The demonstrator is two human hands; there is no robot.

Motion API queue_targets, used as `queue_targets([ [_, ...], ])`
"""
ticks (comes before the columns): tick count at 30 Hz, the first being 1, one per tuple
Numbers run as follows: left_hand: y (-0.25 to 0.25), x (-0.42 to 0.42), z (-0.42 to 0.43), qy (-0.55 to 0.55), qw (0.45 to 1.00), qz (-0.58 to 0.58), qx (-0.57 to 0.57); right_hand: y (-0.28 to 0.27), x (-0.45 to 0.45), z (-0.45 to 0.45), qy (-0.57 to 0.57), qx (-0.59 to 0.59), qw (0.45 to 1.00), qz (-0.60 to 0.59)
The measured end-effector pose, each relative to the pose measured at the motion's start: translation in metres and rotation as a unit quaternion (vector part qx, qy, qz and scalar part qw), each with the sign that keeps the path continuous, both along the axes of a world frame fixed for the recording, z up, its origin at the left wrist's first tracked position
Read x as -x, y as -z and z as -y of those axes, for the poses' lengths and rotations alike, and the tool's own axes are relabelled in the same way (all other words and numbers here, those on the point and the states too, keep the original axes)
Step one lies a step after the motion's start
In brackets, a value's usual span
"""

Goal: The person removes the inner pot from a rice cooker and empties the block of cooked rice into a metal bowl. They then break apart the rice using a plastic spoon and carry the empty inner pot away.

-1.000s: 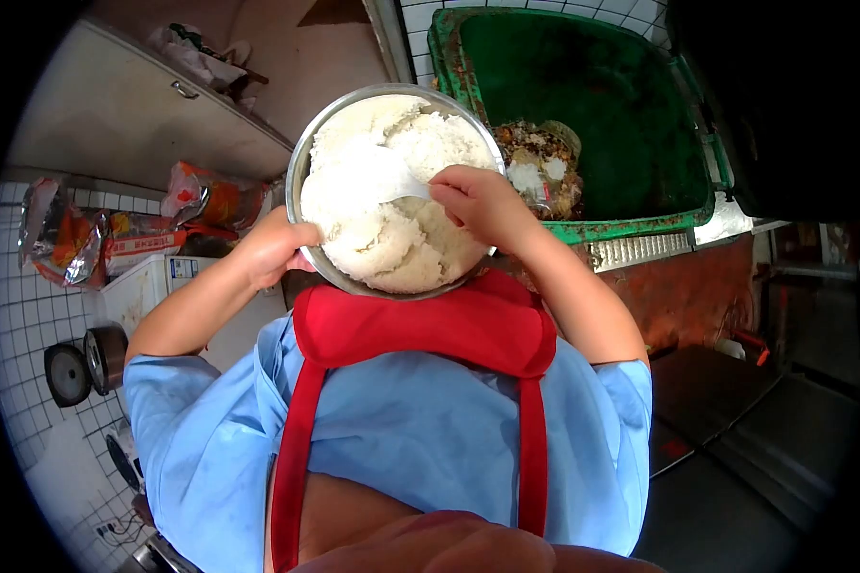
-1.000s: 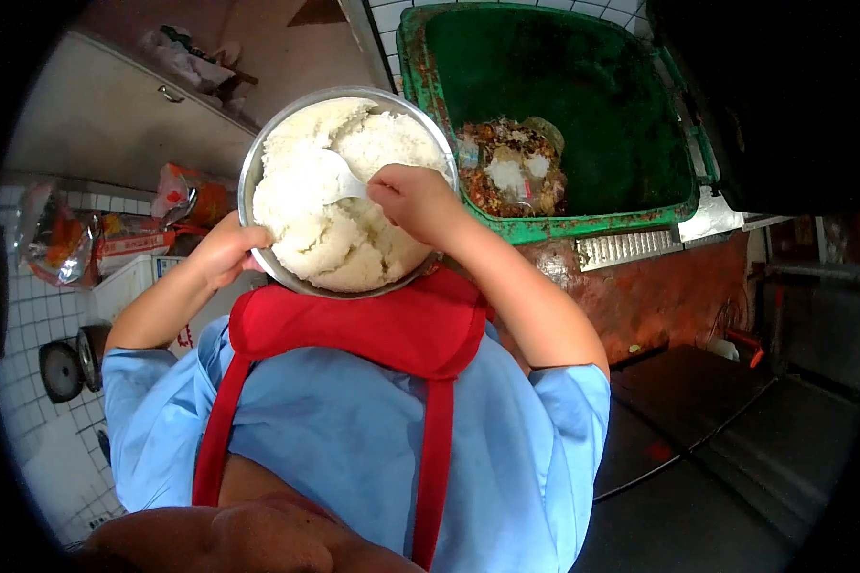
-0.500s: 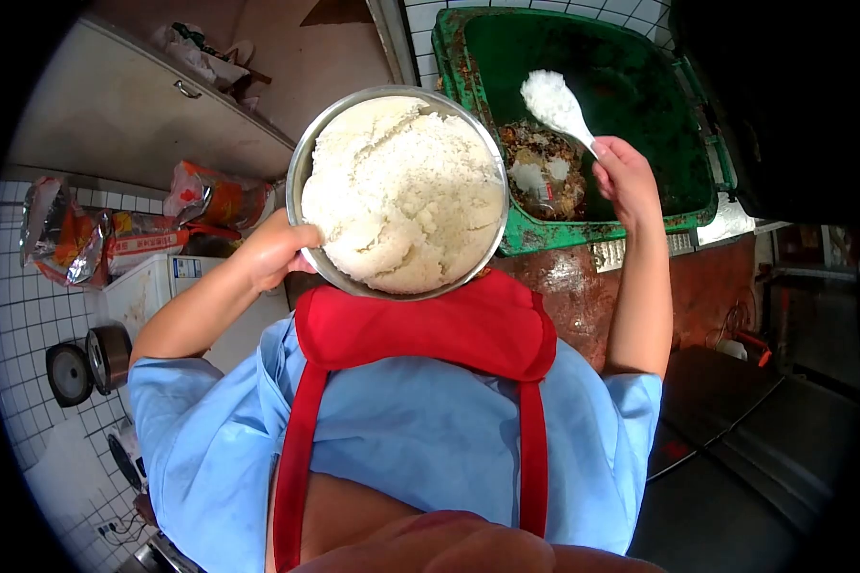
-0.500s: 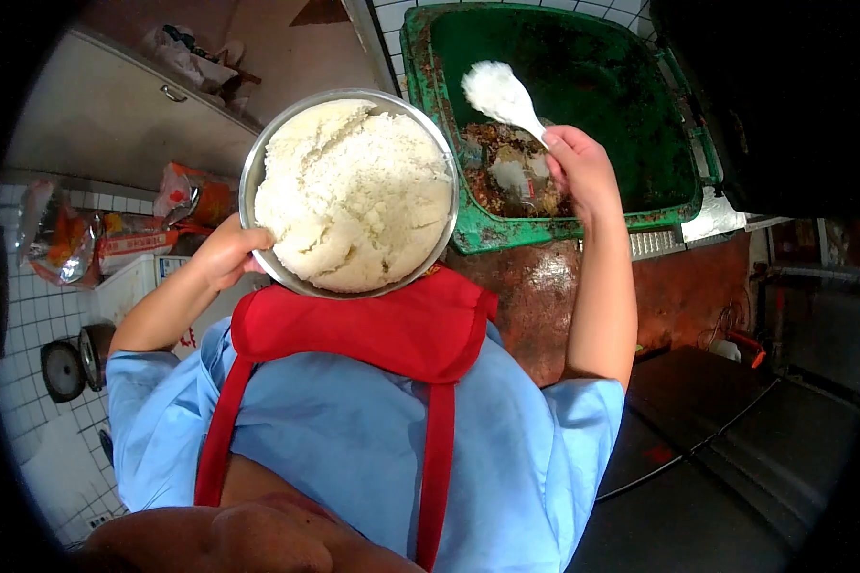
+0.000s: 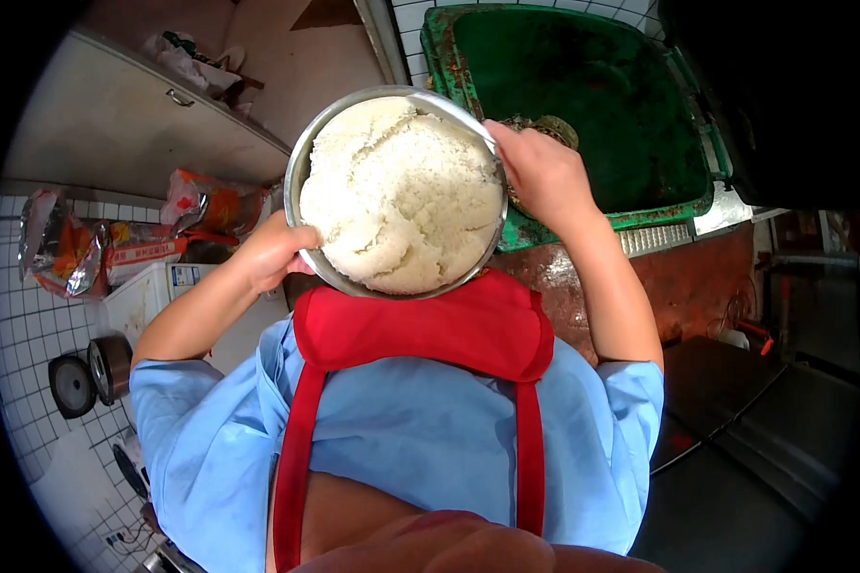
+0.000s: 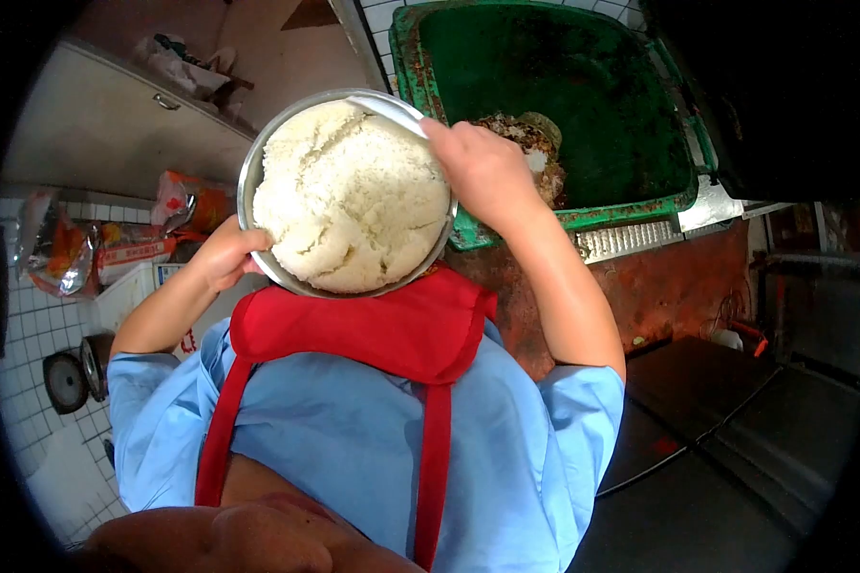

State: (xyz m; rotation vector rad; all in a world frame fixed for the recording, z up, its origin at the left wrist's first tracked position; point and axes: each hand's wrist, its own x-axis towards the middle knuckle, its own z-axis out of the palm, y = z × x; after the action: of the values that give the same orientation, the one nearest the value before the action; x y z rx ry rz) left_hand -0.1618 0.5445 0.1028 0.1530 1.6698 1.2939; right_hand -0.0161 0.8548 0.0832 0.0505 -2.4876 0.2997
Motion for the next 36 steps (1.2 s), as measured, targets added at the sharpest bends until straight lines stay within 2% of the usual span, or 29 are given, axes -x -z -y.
queue_targets([
  [5,0.000,0.000,0.001,0.003,1.000,-0.005,-0.002,0.009,0.019,0.006,-0.045,-0.052,0.998,0.015],
  [11,-0.001,0.002,-0.001,0.016,1.000,-0.004,0.018,0.017,0.039,0.001,-0.120,-0.021,0.992,0.023],
  [14,-0.008,-0.003,-0.005,0.005,1.000,-0.018,0.010,0.021,0.045,0.009,-0.123,-0.028,0.989,0.073],
  [20,-0.004,0.000,-0.003,0.009,1.000,-0.014,0.019,0.024,0.056,0.018,-0.162,0.107,0.975,0.105],
  [26,-0.005,-0.002,-0.005,0.004,1.000,-0.022,0.007,0.013,0.047,0.018,-0.196,0.233,0.938,0.168],
  [32,-0.008,-0.003,-0.006,-0.005,1.000,-0.022,0.011,0.015,0.020,0.020,-0.139,0.258,0.926,0.239],
  [36,-0.005,0.000,-0.004,0.001,1.000,-0.013,0.020,0.000,0.004,0.018,-0.116,0.325,0.878,0.331],
])
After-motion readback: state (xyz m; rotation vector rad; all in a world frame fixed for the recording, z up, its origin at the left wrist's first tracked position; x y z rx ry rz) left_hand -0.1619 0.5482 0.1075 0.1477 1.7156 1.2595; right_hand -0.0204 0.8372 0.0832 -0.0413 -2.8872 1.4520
